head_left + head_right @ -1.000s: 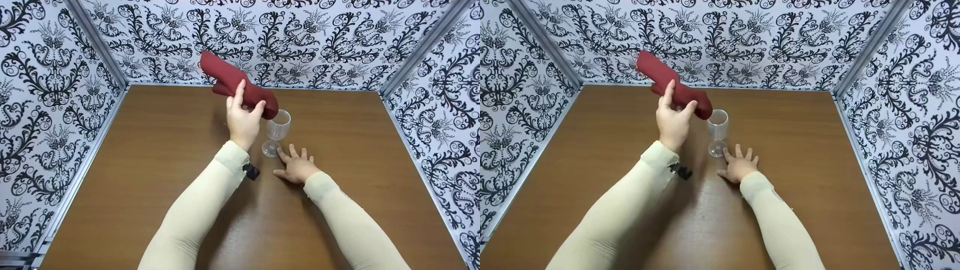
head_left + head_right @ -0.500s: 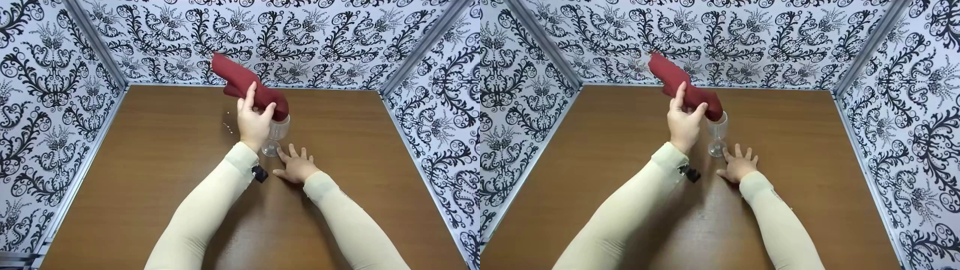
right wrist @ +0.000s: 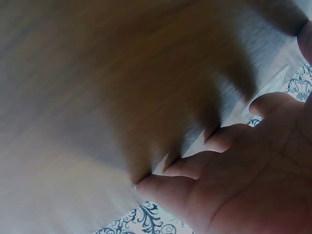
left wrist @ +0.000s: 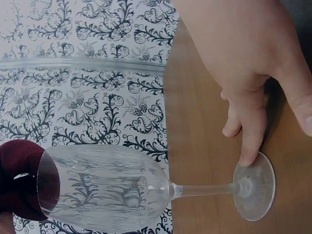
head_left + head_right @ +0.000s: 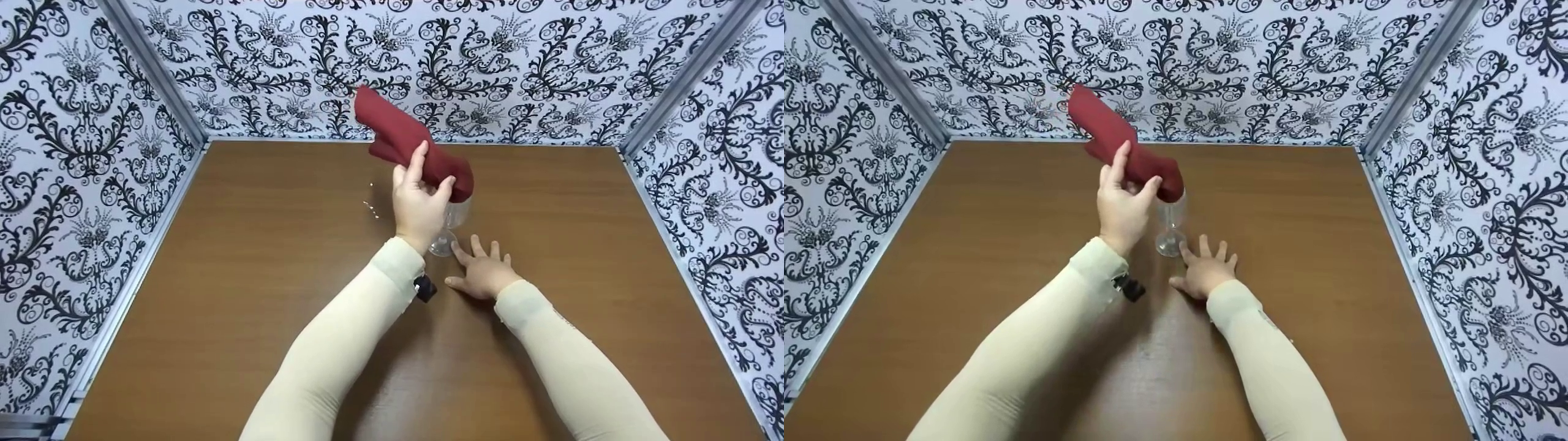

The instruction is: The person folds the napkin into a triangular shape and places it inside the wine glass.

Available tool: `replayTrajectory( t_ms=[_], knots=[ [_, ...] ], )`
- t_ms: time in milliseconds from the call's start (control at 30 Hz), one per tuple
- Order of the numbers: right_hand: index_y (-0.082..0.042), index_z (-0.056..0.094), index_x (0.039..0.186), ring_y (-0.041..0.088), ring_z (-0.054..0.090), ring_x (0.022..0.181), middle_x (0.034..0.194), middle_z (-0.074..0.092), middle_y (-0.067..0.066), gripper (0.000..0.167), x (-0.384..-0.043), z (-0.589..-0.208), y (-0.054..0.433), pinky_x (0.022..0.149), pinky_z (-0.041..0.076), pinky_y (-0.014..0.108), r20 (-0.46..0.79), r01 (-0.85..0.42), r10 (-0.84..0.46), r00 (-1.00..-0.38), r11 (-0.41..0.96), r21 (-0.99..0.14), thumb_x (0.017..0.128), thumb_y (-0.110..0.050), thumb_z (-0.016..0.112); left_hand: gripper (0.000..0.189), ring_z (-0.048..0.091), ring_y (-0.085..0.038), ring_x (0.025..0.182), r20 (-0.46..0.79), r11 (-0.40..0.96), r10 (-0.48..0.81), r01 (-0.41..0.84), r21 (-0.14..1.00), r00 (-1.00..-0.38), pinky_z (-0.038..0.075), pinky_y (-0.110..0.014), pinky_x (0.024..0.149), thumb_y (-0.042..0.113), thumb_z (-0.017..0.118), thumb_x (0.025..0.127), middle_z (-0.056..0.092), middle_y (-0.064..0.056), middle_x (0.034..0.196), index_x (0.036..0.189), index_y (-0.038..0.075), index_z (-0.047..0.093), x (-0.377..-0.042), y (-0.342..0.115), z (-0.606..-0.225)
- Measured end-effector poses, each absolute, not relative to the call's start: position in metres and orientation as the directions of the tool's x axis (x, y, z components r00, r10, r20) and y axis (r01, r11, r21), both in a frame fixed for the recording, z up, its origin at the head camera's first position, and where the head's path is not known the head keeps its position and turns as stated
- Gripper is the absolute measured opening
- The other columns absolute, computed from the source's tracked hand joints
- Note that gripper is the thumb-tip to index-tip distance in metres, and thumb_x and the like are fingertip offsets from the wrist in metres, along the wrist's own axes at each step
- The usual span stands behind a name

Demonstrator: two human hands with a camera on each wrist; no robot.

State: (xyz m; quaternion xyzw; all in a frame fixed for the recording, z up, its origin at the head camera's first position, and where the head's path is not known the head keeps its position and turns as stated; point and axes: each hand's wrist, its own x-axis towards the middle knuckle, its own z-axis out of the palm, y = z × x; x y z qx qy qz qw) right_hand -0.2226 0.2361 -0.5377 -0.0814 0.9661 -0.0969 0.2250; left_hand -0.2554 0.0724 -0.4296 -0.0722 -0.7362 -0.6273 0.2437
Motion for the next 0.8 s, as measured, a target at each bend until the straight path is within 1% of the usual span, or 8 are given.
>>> replayTrajectory(
  t_ms=[200, 333, 500, 633, 800],
  knots=[
    [-0.027, 0.012, 0.171, 0.069, 0.000, 0.152, 0.175, 0.000, 0.028, 0.090, -0.2220, -0.5369, 0.2357, 0.117, 0.011, 0.084, -0.426, -0.109, -0.199, -0.883, 0.968, -0.225, 0.101, -0.064, 0.055, 0.069, 0.056, -0.010, 0.075, 0.453, 0.228, -0.186, 0.410, 0.883, -0.872, 0.053, -0.019, 0.070, 0.008, 0.081, 0.088, 0.052, -0.018, 0.114, 0.152, 0.012, 0.057, -0.2566, 0.0713, -0.4314],
    [-0.028, 0.011, 0.171, 0.068, -0.002, 0.153, 0.175, -0.002, 0.027, 0.090, -0.2216, -0.5358, 0.2355, 0.117, 0.010, 0.084, -0.434, -0.100, -0.196, -0.879, 0.967, -0.235, 0.101, -0.064, 0.055, 0.068, 0.056, -0.012, 0.079, 0.459, 0.242, -0.166, 0.415, 0.877, -0.873, 0.054, -0.019, 0.072, 0.009, 0.080, 0.090, 0.052, -0.019, 0.116, 0.153, 0.016, 0.057, -0.2571, 0.0704, -0.4315],
    [-0.029, 0.011, 0.171, 0.066, -0.005, 0.154, 0.175, -0.003, 0.026, 0.090, -0.2215, -0.5343, 0.2349, 0.118, 0.008, 0.083, -0.446, -0.086, -0.194, -0.874, 0.964, -0.251, 0.101, -0.064, 0.056, 0.057, 0.057, -0.017, 0.094, 0.476, 0.268, -0.132, 0.431, 0.862, -0.870, 0.054, -0.018, 0.074, 0.009, 0.078, 0.092, 0.052, -0.019, 0.122, 0.146, 0.020, 0.065, -0.2571, 0.0695, -0.4310],
    [-0.029, 0.011, 0.171, 0.065, -0.006, 0.154, 0.176, -0.003, 0.025, 0.090, -0.2214, -0.5344, 0.2349, 0.119, 0.007, 0.083, -0.449, -0.083, -0.193, -0.873, 0.964, -0.253, 0.101, -0.065, 0.056, 0.052, 0.055, -0.021, 0.105, 0.485, 0.314, -0.128, 0.429, 0.847, -0.865, 0.053, -0.019, 0.081, 0.012, 0.078, 0.092, 0.054, -0.020, 0.124, 0.143, 0.019, 0.068, -0.2572, 0.0687, -0.4303],
    [-0.029, 0.011, 0.171, 0.065, -0.007, 0.155, 0.176, -0.004, 0.025, 0.090, -0.2212, -0.5348, 0.2356, 0.119, 0.006, 0.082, -0.447, -0.081, -0.193, -0.874, 0.963, -0.257, 0.101, -0.065, 0.055, 0.055, 0.054, -0.023, 0.110, 0.485, 0.348, -0.130, 0.418, 0.839, -0.865, 0.053, -0.024, 0.090, 0.018, 0.078, 0.089, 0.053, -0.019, 0.123, 0.143, 0.016, 0.067, -0.2580, 0.0668, -0.4313]
  ],
)
